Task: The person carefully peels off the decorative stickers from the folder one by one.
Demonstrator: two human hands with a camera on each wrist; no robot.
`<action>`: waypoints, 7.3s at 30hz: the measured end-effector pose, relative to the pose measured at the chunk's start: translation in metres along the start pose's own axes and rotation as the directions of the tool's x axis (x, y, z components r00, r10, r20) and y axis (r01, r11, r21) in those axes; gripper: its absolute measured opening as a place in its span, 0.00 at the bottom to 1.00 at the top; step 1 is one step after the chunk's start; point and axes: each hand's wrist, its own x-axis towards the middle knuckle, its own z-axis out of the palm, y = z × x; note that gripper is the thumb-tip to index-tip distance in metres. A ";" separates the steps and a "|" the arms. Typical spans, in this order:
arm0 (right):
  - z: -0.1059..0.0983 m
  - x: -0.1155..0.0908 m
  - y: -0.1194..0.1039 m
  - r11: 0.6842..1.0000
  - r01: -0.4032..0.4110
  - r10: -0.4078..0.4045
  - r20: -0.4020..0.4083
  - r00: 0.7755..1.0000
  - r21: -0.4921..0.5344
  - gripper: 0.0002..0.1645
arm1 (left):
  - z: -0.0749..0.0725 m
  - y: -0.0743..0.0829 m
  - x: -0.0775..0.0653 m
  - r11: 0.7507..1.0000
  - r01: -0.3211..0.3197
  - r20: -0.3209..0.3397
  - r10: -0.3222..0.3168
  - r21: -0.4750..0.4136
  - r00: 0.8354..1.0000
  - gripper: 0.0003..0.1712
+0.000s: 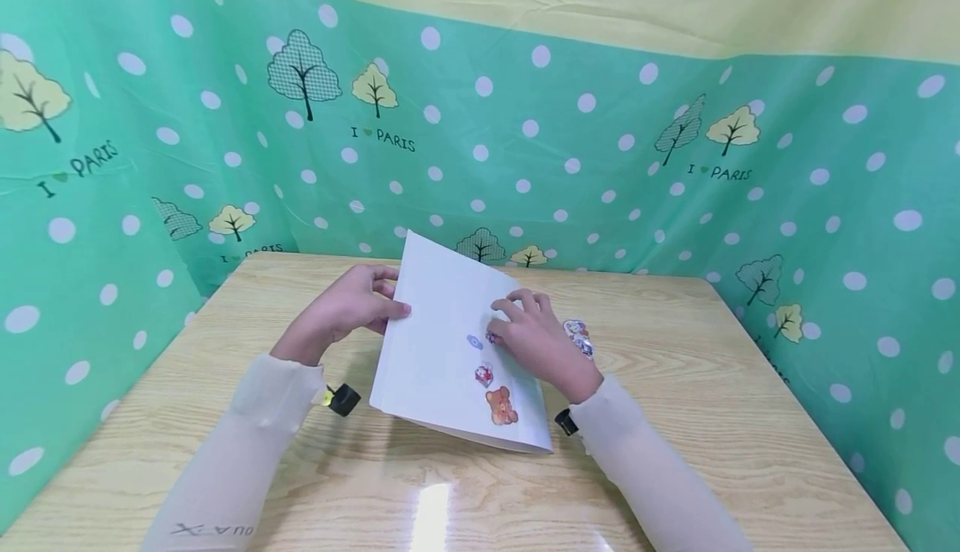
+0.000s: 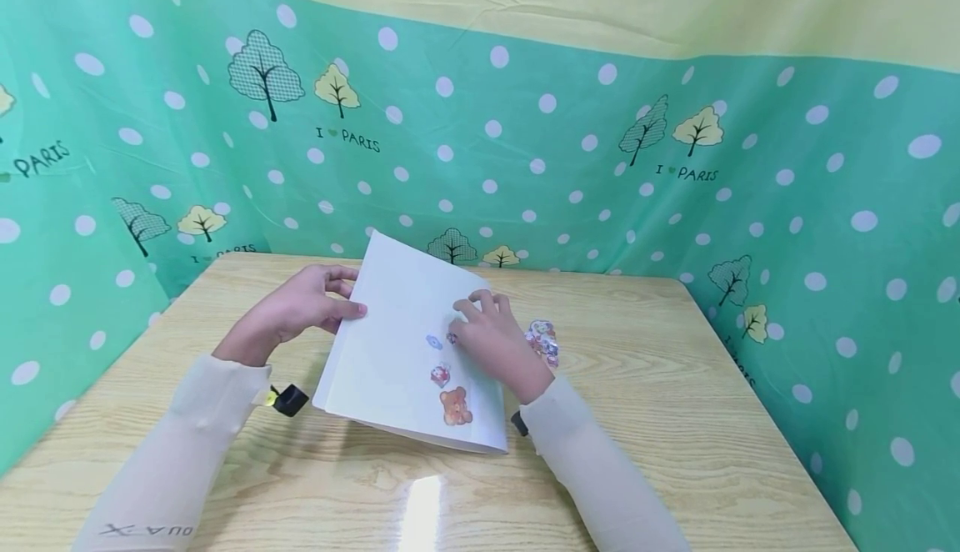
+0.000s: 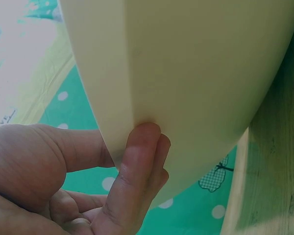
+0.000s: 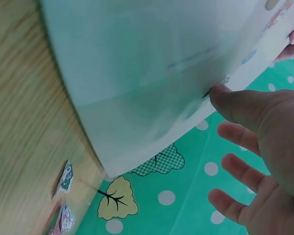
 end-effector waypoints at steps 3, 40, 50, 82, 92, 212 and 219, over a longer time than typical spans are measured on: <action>0.001 0.000 0.001 0.998 0.007 -0.005 -0.019 1.000 0.064 0.16 | 0.000 0.000 0.000 1.000 -0.001 -0.001 0.001 0.006 1.000 0.39; -0.005 0.007 -0.004 0.993 -0.055 0.041 0.133 0.990 0.106 0.11 | 0.000 0.000 0.000 1.000 0.003 0.006 -0.003 -0.001 1.000 0.39; -0.004 0.005 -0.004 0.984 -0.081 0.056 0.156 0.986 0.156 0.05 | 0.001 0.001 -0.001 1.000 0.001 0.004 -0.001 -0.008 1.000 0.39; -0.006 0.008 -0.006 0.983 -0.076 0.044 0.185 0.982 0.167 0.09 | 0.000 0.000 -0.001 1.000 -0.013 0.011 0.013 -0.016 1.000 0.38; -0.004 0.010 -0.007 0.994 -0.037 0.021 0.155 0.988 0.098 0.10 | 0.000 0.001 0.000 1.000 -0.010 0.009 0.010 -0.008 1.000 0.39; -0.017 -0.017 0.046 0.993 -0.085 0.068 0.194 0.979 0.080 0.12 | -0.002 0.002 -0.002 1.000 -0.021 0.008 0.021 -0.009 1.000 0.38; -0.012 -0.019 0.052 0.985 -0.156 0.124 0.343 0.931 0.068 0.21 | -0.003 0.002 -0.002 1.000 -0.015 0.005 0.015 -0.001 1.000 0.39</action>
